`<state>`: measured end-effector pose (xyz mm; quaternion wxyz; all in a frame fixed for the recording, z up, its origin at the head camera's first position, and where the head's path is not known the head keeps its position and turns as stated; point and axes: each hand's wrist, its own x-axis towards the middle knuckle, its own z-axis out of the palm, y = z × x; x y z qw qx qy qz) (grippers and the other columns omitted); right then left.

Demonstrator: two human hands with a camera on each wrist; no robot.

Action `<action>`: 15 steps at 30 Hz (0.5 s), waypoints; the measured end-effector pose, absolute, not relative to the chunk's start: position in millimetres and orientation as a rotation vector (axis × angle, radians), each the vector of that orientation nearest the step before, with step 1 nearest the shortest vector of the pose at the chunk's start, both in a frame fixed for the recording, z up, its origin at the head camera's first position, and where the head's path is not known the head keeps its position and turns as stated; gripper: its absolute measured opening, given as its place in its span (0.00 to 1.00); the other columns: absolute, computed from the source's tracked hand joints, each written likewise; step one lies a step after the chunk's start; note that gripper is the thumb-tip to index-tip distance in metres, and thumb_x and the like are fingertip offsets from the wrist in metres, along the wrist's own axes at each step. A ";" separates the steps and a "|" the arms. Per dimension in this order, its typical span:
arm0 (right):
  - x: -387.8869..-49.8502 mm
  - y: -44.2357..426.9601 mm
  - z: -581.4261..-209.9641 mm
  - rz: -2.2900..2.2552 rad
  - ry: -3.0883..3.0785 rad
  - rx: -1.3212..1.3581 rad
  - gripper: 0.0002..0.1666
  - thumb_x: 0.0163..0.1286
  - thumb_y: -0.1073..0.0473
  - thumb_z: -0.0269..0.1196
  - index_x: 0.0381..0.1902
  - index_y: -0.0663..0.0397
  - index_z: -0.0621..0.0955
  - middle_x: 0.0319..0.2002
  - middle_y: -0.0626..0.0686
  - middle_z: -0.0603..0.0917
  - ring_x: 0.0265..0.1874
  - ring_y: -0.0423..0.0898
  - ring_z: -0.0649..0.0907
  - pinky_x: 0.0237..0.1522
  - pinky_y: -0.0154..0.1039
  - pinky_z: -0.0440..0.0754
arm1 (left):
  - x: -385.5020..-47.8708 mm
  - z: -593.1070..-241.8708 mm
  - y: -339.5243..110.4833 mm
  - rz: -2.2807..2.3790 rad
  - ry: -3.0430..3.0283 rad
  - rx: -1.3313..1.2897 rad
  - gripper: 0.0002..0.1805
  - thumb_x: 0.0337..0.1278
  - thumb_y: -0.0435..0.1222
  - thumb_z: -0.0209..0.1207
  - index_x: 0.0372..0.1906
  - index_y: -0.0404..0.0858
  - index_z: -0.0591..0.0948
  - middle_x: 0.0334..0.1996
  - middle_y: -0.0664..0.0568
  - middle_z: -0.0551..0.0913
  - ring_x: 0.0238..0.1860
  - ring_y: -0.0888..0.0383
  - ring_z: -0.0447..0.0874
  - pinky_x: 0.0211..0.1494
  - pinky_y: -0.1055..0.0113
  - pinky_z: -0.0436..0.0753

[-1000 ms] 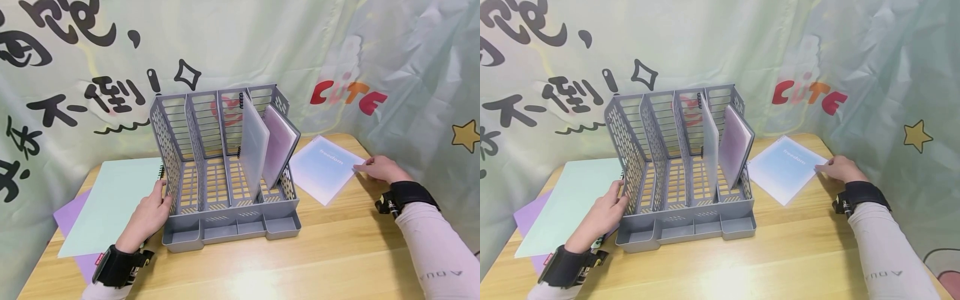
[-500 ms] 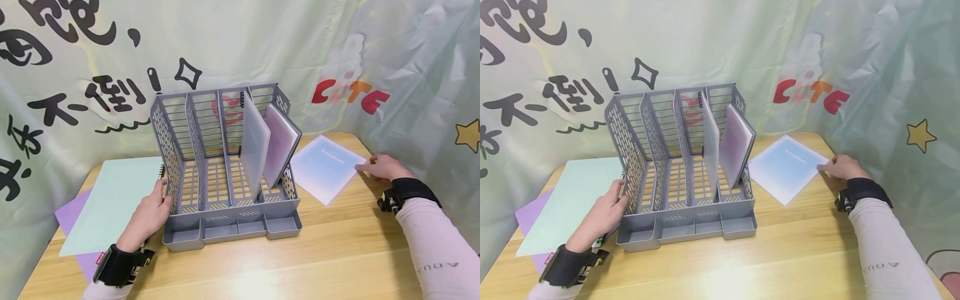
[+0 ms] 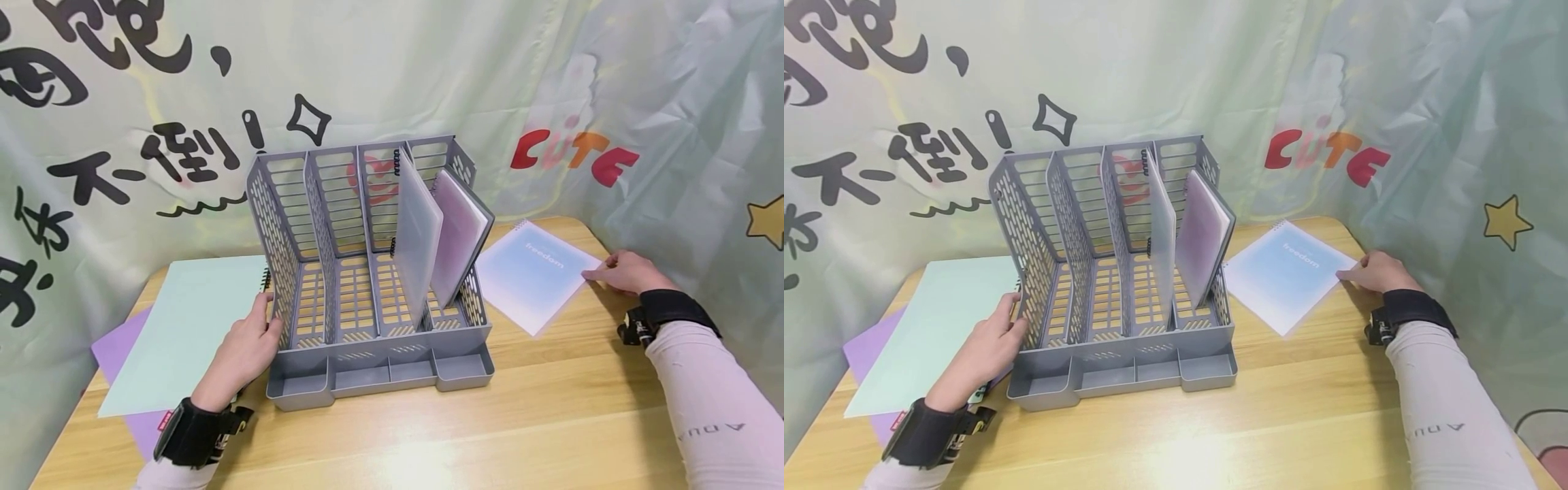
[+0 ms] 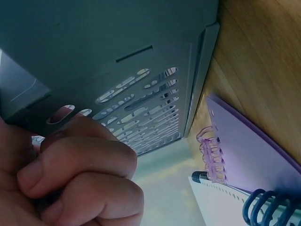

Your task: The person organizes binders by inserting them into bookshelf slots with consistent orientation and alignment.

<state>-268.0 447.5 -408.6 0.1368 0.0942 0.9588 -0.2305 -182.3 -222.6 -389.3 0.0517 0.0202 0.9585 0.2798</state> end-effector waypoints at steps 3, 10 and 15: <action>-268.3 448.8 -409.3 -0.685 2.770 0.263 0.34 0.75 0.35 0.65 0.37 0.64 0.74 0.24 0.51 0.72 0.30 0.54 0.76 0.34 0.44 0.69 | -182.7 -389.5 -222.3 0.851 2.918 0.064 0.32 0.84 0.41 0.40 0.84 0.37 0.55 0.19 0.51 0.67 0.18 0.54 0.63 0.24 0.60 0.64; -271.5 455.2 -411.6 -0.744 2.724 0.263 0.32 0.76 0.35 0.64 0.18 0.45 0.69 0.17 0.43 0.67 0.20 0.46 0.72 0.29 0.41 0.67 | -183.8 -389.5 -223.0 0.849 2.926 0.072 0.32 0.83 0.41 0.39 0.84 0.37 0.56 0.19 0.51 0.67 0.17 0.54 0.63 0.24 0.60 0.65; -270.5 456.3 -410.2 -0.819 2.677 0.275 0.33 0.77 0.36 0.63 0.16 0.42 0.67 0.16 0.42 0.66 0.19 0.45 0.71 0.28 0.41 0.67 | -183.2 -389.2 -223.3 0.854 2.922 0.080 0.32 0.83 0.41 0.39 0.84 0.36 0.55 0.18 0.51 0.67 0.17 0.55 0.62 0.22 0.60 0.64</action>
